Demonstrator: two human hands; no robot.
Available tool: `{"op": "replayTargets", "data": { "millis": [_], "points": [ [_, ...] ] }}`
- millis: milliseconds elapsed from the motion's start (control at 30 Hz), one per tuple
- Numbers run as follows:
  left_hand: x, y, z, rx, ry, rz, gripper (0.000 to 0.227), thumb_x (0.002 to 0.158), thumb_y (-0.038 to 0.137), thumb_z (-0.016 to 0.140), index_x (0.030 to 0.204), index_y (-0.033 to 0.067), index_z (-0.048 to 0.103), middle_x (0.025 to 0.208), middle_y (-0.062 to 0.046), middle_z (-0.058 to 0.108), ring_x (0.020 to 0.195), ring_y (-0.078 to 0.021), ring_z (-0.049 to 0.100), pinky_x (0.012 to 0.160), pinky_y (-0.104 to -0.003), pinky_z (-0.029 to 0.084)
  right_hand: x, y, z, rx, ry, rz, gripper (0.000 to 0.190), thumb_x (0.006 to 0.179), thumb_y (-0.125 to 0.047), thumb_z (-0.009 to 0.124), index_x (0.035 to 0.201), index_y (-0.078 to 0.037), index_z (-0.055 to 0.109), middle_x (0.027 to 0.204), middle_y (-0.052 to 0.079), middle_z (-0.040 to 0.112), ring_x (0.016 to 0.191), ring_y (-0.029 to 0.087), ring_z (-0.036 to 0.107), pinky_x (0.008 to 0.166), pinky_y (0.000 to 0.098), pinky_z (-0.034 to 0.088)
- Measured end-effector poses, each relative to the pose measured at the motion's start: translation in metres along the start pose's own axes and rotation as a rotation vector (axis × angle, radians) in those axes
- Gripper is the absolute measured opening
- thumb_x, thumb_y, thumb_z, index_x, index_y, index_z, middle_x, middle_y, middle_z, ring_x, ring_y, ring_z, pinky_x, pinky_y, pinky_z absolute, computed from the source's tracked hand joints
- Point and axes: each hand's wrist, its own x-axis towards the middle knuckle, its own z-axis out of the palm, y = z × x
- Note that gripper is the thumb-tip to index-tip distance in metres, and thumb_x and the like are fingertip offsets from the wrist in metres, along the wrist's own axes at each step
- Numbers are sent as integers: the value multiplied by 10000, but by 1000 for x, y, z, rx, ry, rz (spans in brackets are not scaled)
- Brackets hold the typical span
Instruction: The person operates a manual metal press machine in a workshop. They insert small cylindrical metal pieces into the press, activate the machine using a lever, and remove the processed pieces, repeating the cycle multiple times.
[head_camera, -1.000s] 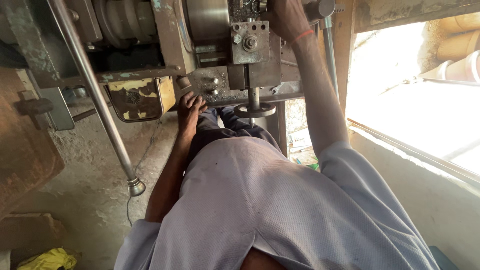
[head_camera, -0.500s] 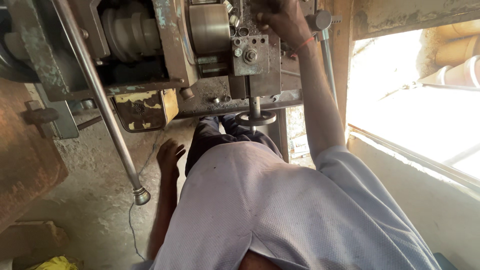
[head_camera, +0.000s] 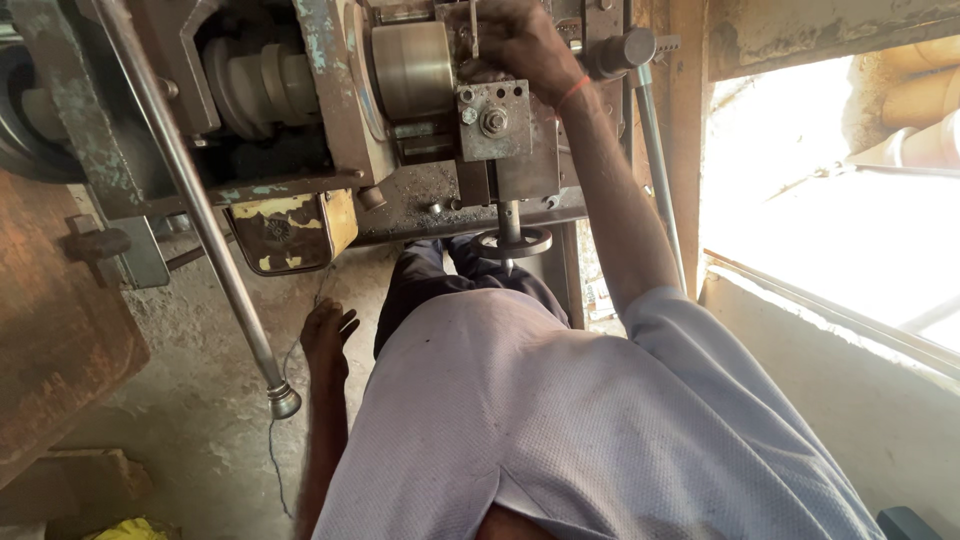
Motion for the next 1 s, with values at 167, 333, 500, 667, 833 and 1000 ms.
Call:
{"op": "replayTargets", "data": {
  "millis": [167,333,500,667,833,1000],
  "points": [
    [-19,20,-1,-34,153,10,398,967,158,617,1318,-22,561,1235,-165,637,1051,-288,717,888,-380,632,-22,19,-14,-93,388,-54,207,1069,-114,643,1253,-25,674,1057,147,804,844,156,820,689,296,642],
    [-37,65,-4,-306,361,239,379,1062,334,550,1301,41,531,1227,-153,680,985,-244,716,827,-352,633,-69,55,-7,-533,749,29,218,1041,-169,598,1181,-77,737,984,123,807,677,178,695,540,313,573],
    [-104,148,-13,-673,-181,738,557,1186,477,332,1313,-13,563,1203,-189,691,909,-189,724,850,-321,634,-108,93,18,-729,855,-208,292,1147,-219,426,1319,-100,631,1238,148,732,1043,227,768,846,347,649],
    [-159,188,54,408,352,1164,344,1142,221,378,1297,-81,431,1349,-271,573,1104,-265,686,959,-324,619,-96,86,6,-415,684,-156,677,1165,-529,357,1632,-40,330,1569,314,491,1412,459,540,1185,598,470],
    [-166,186,73,344,212,1159,342,1093,82,620,1374,-54,479,1464,-231,548,1250,-303,643,1041,-368,609,-49,80,-17,-220,524,164,850,976,-672,218,1643,-157,108,1504,279,486,1216,434,664,1113,544,439],
    [-156,179,62,646,232,1367,387,994,-36,693,1327,-44,496,1440,-245,499,1288,-353,576,1084,-407,601,-66,100,-4,-386,557,102,751,1086,-631,246,1654,-140,224,1488,268,563,1315,438,584,1120,569,462]
  ]
}}
